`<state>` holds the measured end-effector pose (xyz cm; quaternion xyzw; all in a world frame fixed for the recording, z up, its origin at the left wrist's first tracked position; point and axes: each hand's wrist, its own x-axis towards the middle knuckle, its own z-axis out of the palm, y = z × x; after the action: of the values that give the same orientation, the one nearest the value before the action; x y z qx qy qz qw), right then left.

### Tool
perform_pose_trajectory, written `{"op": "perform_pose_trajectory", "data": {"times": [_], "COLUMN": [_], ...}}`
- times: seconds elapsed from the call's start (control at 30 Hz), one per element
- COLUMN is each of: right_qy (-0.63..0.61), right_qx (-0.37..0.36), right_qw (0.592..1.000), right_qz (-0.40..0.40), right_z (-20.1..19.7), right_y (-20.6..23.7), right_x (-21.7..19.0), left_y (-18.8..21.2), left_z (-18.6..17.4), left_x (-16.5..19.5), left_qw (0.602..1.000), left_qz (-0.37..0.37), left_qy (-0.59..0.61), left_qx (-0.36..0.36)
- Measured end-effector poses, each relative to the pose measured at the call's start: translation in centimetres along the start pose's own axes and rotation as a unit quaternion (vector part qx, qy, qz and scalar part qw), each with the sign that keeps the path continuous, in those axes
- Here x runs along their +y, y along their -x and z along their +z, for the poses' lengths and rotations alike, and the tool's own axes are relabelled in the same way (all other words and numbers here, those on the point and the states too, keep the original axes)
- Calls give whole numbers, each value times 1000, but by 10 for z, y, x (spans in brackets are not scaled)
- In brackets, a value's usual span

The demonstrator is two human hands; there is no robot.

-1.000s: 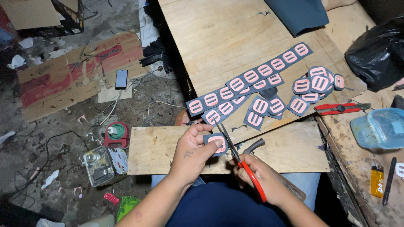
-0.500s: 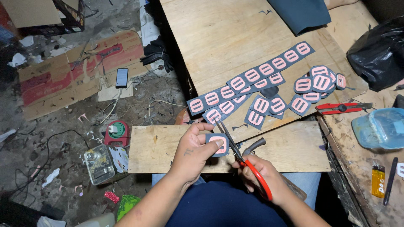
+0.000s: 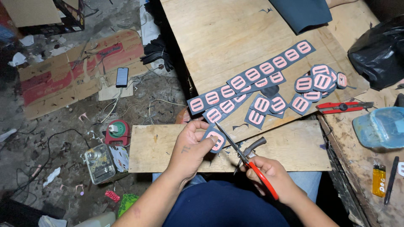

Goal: The person uses red-handled scissors to cut individual oval-shaped patches from a dark gray fabric sheet. They trim around each patch and place the cut pieces on a wooden board nearby.

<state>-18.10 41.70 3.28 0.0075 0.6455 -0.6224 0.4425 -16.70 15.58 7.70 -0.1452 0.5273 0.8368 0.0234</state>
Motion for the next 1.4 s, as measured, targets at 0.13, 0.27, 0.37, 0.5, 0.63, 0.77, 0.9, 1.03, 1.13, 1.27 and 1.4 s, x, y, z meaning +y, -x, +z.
{"op": "perform_pose_trajectory", "data": {"times": [0.13, 0.27, 0.37, 0.5, 0.63, 0.77, 0.9, 1.03, 1.13, 1.27, 1.4], "right_qy": [27, 47, 60, 108, 78, 0, -5, 24, 11, -14, 47], "right_qx": [-5, -30, -31, -10, -16, -44, -46, -34, -30, -33, -47], "right_qw": [1000, 997, 996, 991, 993, 996, 998, 999, 999, 999, 994], "right_qz": [4, -55, -66, -82, -86, -72, -50, -27, -20, -20, -89], "right_z": [1, 9, 14, 17, 15, 11, 3, -4, -5, -1, 4], "right_y": [2, 3, 2, 0, -4, -2, -3, -1, 0, 1, 2], "right_x": [-3, -6, -10, -12, -6, 2, 6, 7, 10, 14, 12], "left_y": [0, 6, 8, 8, 7, 4, 1, -1, -1, 1, 5], "left_z": [-3, 2, 7, 8, 4, 0, -7, -10, -10, -7, 2], "left_x": [-1, -1, -1, -1, -4, -6, -4, -4, -6, -9, -11], "left_qw": [1000, 997, 995, 995, 995, 990, 988, 985, 988, 991, 994], "left_qz": [-1, -67, -97, -81, -86, -123, -134, -143, -129, -107, -102], "left_qy": [4, 2, 6, -17, -26, 12, -1, -21, -12, 12, 22], "left_qx": [-20, -30, -36, -51, -52, -61, -76, -95, -89, -73, -35]}}
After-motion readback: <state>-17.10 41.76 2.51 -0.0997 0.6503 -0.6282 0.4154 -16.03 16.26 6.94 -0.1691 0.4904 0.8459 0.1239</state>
